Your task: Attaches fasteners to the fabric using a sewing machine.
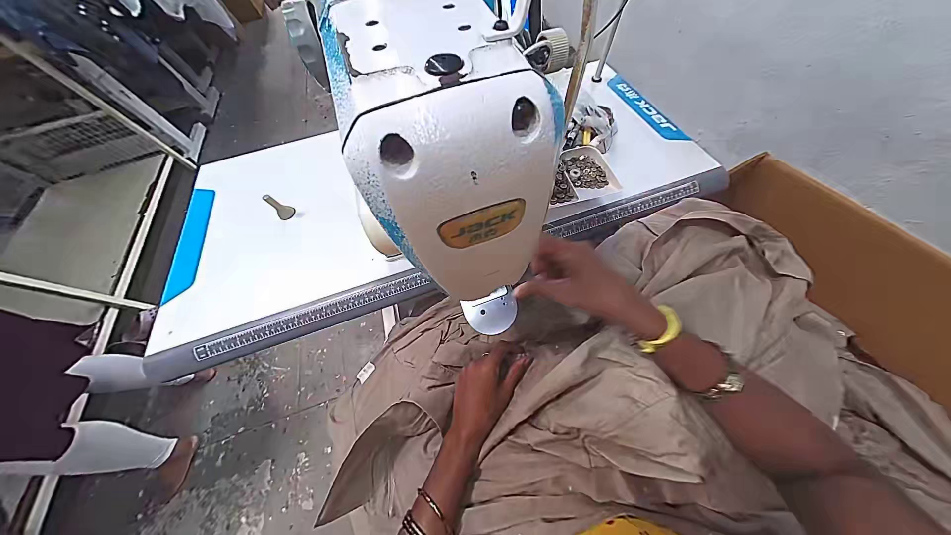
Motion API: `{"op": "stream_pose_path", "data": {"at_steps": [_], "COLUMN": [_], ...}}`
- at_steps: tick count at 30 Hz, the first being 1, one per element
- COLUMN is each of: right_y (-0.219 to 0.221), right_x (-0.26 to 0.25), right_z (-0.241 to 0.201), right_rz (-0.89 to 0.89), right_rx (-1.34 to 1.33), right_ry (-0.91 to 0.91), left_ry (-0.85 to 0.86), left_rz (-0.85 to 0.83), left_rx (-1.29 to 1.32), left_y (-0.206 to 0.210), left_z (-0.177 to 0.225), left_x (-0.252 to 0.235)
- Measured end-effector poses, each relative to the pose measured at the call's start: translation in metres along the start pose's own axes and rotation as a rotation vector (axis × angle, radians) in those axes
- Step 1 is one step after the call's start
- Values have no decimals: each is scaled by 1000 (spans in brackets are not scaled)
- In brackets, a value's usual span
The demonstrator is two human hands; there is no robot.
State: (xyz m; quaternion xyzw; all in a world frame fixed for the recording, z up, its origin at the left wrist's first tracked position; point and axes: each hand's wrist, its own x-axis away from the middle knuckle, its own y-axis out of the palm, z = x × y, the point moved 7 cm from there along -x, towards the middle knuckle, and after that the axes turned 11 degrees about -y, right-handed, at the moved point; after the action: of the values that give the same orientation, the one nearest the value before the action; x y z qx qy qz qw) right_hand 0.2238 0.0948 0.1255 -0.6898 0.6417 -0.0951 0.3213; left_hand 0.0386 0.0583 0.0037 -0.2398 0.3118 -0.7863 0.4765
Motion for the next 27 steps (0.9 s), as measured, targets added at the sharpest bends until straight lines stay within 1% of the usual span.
{"op": "stream_pose_path", "data": {"at_steps": [1,3,5,8,11,13,15,16,17,18,19,21,22,23,24,26,27], "right_y": [23,43,45,42,43,43,43,43,43,44,44,36,30,26,25,23,23], "right_x": [-11,-20,-22,-20,-22,-19,-10,-1,9,17,21,19,14,8,2,-6,-10], "right_z": [-3,-7,-9,-9,-8,-2,4,5,2,-4,-10,-18,-17,-14,-9,2,5], "right_rz": [2,39,80,73,55,-44,-263,-399,-517,-578,-570,-412,-333,-276,-240,-186,-164], "right_rx": [-78,-138,-138,-112,-138,-216,-230,-191,-139,-93,-56,-11,45,92,99,28,-13], "right_ry": [22,76,69,33,29,76,108,102,76,28,-14,15,54,91,133,188,205], "left_ry": [-1,15,26,39,26,41,119,176,237,281,296,247,193,134,65,-50,-79], "left_rz": [9,22,12,-13,-94,-210,-334,-332,-263,-168,-56,157,226,241,222,189,200], "left_rx": [6,26,43,87,213,381,446,438,426,415,395,354,368,428,521,688,717], "left_y": [0,1,1,4,5,0,-23,-40,-57,-74,-90,-114,-119,-119,-116,-108,-108], "left_z": [-1,-3,-6,-8,-15,-13,1,11,22,29,33,35,32,29,26,23,25], "left_x": [0,1,-1,-2,-7,-4,4,10,15,18,18,10,1,-8,-17,-28,-31]}}
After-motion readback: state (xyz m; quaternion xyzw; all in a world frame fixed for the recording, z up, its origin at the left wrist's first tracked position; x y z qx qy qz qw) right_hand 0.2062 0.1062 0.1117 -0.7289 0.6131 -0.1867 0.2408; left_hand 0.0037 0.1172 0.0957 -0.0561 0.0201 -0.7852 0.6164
